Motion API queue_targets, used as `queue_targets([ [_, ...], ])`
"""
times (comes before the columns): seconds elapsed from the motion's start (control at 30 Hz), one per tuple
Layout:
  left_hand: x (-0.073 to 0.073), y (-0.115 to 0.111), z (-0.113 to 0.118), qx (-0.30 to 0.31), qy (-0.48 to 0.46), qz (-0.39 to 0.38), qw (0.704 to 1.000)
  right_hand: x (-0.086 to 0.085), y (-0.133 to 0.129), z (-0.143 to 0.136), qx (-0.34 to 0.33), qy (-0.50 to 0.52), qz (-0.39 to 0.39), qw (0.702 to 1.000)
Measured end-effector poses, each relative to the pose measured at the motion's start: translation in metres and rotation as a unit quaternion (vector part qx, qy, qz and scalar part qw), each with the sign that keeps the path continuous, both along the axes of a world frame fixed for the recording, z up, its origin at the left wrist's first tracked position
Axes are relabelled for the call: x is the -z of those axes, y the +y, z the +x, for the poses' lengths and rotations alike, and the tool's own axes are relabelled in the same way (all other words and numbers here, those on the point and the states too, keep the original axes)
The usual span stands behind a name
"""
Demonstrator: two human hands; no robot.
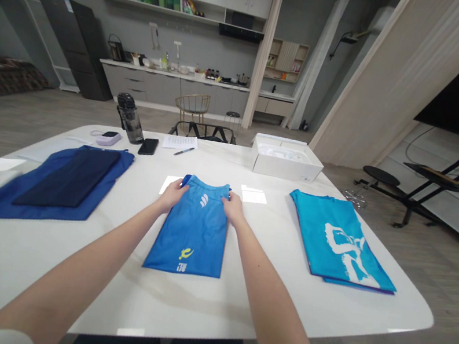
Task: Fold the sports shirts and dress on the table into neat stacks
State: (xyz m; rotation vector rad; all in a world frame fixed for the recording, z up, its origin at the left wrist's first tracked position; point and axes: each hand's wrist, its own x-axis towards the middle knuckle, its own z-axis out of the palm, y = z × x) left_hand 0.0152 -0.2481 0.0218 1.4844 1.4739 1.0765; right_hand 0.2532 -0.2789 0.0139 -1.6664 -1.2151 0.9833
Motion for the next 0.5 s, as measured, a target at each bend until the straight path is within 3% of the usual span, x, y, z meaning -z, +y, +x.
queue_targets([
  [0.17, -0.008, 0.000, 0.044, 0.122, -0.098, 0.035, 0.987, 0.002, -0.036, 0.046, 0.018, -0.080, 0.109, 0.991],
  [0.3, -0.018, -0.012, 0.095, 0.228, -0.161, 0.032, 0.960, -0.001, -0.079, 0.090, 0.053, -0.061, 0.172, 0.982],
  [0.4, -0.035, -0.031, 0.136, 0.290, -0.208, 0.002, 0.934, -0.011, -0.119, 0.124, 0.084, -0.034, 0.213, 0.973],
  [0.5, -0.064, -0.060, 0.182, 0.333, -0.246, -0.027, 0.910, -0.035, -0.162, 0.166, 0.117, -0.040, 0.220, 0.968],
])
